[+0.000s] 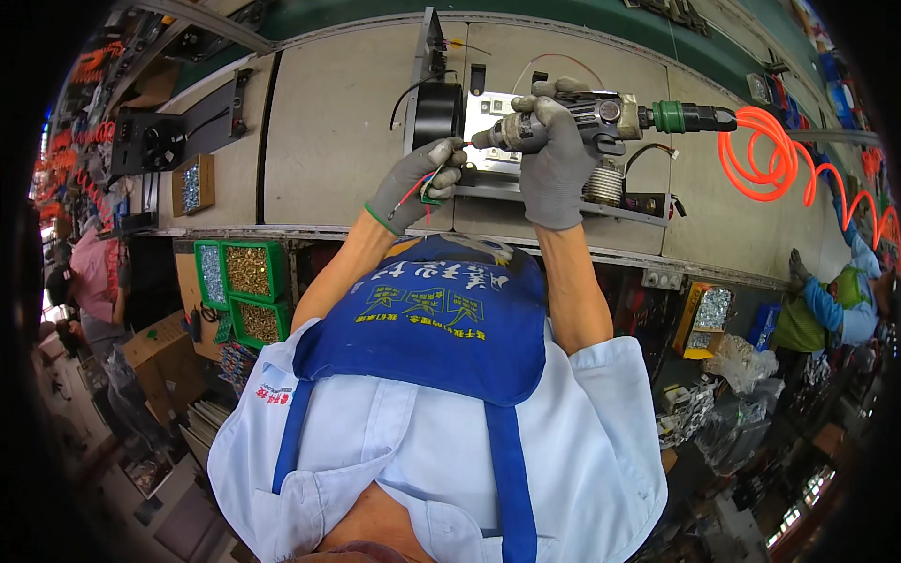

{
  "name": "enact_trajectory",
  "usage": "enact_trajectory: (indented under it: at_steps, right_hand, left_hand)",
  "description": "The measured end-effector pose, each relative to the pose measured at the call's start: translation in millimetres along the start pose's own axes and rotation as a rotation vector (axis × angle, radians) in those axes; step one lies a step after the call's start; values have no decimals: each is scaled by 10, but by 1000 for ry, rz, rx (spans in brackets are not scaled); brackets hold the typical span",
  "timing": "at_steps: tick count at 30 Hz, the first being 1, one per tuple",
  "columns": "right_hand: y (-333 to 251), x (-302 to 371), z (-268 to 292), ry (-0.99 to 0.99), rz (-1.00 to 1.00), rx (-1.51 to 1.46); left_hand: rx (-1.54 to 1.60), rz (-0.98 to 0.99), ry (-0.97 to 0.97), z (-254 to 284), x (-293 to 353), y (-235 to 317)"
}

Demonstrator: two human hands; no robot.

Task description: The person assembles electronic components by securing transformer components and PCBs into an electronic housing with screws, using a pneumatic screwdriver.

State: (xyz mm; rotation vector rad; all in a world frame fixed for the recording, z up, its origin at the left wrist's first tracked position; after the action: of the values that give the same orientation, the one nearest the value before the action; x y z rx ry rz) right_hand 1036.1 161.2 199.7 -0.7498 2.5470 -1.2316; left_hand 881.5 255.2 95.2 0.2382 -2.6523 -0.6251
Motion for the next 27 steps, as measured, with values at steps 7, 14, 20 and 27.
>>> enact_trajectory:
  at_steps: [7, 14, 20, 27]
  right_hand:
    - [-23, 43, 19, -12, 53, 48]
    - [-20, 13, 22, -8, 91, -12]
    - [-65, 161, -52, 11, 35, 112]
    - [132, 177, 149, -74, 423, 845]
  left_hand:
    - [220, 20, -26, -86, -9, -58]
    - [245, 27, -32, -166, -7, 1]
    - [88, 13, 93, -311, 81, 5]
    - [-155, -180, 386, -414, 8, -40]
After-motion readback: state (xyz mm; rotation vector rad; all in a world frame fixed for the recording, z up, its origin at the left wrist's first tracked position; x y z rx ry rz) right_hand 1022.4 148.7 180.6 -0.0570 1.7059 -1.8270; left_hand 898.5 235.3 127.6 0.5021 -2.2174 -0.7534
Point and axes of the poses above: each hand's wrist, its own x-axis away from the middle knuckle, its own z-axis out of the back of the hand, y = z × x, the point moved 1 cm from there along -x, towards the middle knuckle, and after that the axes turned 2 degrees about x, right-handed, at the moved point
